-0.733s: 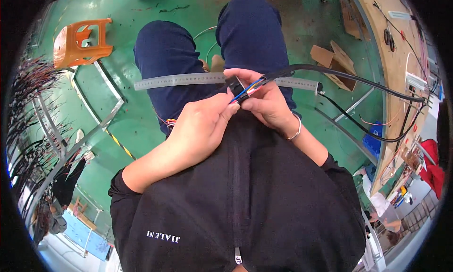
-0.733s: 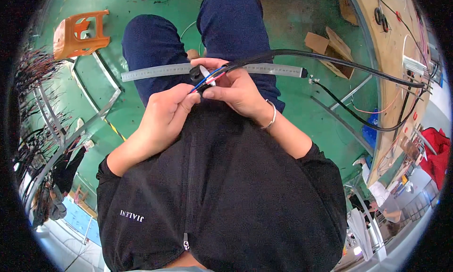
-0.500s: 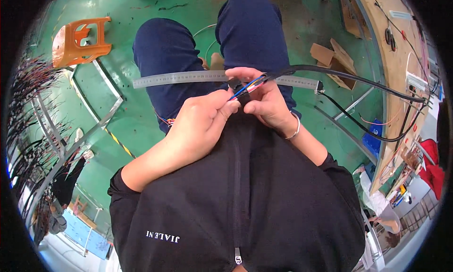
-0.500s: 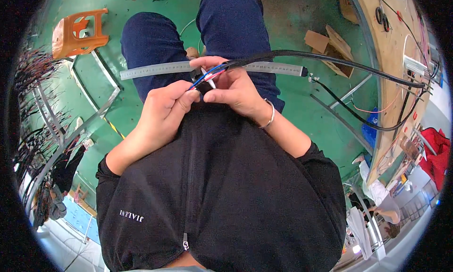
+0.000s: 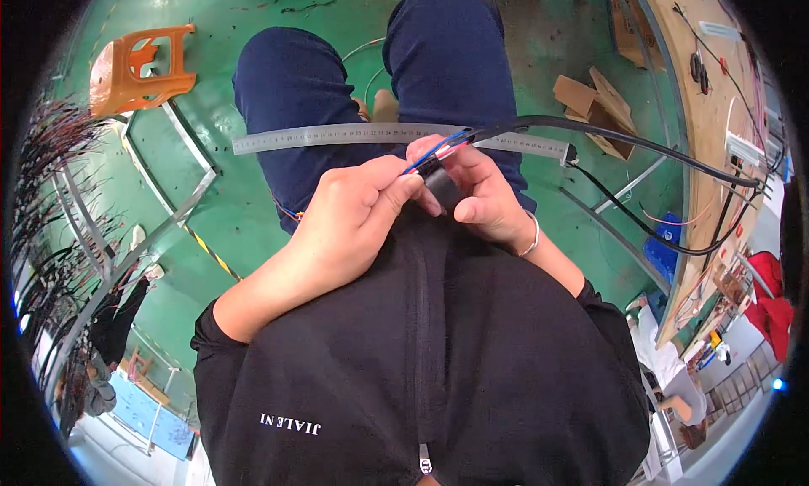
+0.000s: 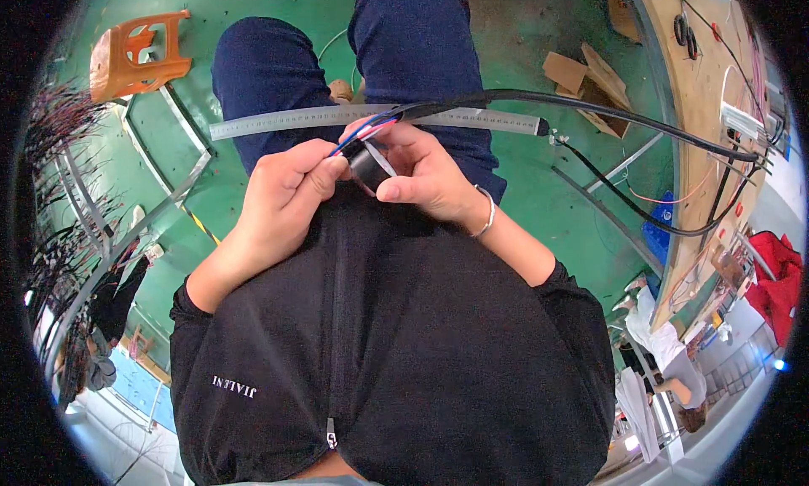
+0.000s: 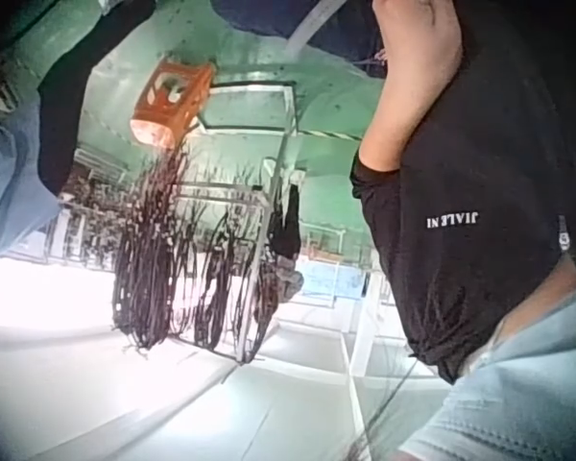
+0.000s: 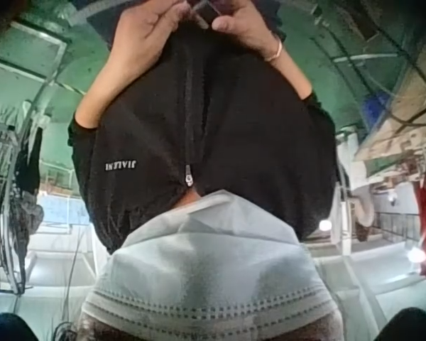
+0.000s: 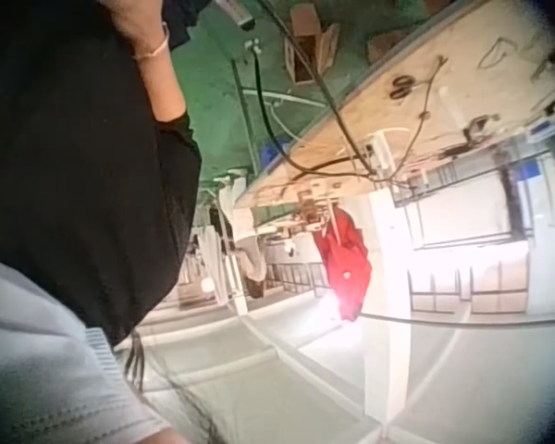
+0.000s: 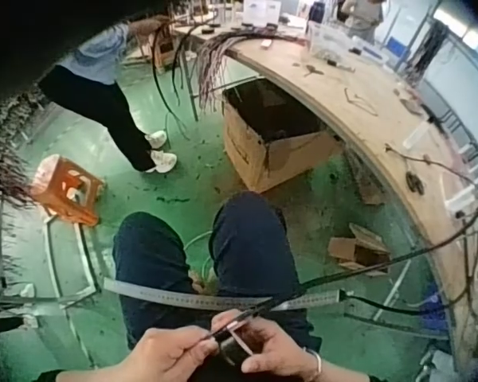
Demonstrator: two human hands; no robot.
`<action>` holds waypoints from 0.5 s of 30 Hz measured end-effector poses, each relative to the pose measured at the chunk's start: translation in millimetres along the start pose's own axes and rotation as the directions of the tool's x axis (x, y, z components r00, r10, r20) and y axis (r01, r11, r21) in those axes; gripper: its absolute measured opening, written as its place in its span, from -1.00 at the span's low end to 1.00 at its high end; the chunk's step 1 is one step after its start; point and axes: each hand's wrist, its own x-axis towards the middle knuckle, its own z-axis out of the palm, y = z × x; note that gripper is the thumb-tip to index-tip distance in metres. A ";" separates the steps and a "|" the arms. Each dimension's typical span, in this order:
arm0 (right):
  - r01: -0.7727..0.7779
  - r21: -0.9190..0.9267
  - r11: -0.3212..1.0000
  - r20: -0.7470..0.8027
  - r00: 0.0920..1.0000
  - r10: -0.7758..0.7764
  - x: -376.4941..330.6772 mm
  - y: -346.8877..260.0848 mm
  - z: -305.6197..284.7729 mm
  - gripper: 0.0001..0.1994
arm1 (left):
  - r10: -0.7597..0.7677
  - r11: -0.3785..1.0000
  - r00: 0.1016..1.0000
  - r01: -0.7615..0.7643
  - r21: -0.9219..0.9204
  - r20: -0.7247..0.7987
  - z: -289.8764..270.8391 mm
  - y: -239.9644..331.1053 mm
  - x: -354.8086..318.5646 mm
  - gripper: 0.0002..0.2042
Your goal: The recorder is sorting and measuring bundles of colored electrical wires at a workbench in a factory.
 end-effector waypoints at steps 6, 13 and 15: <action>-0.039 0.059 0.997 -0.075 0.996 0.044 8.5 -0.1 2.3 -0.23 | 0.000 1.000 0.998 0.000 -0.001 -0.062 4.0 -6.3 -2.6 -0.80; -0.013 0.006 1.000 0.048 0.999 0.013 12.0 0.4 -3.1 -0.29 | -0.144 0.961 0.987 0.156 -0.229 0.066 -1.5 -12.1 -2.0 -0.79; -0.012 -0.003 1.000 0.062 0.998 0.012 13.1 -0.2 -5.0 -0.30 | -0.160 0.945 0.983 0.178 -0.275 0.088 -0.8 -13.4 -3.3 -0.79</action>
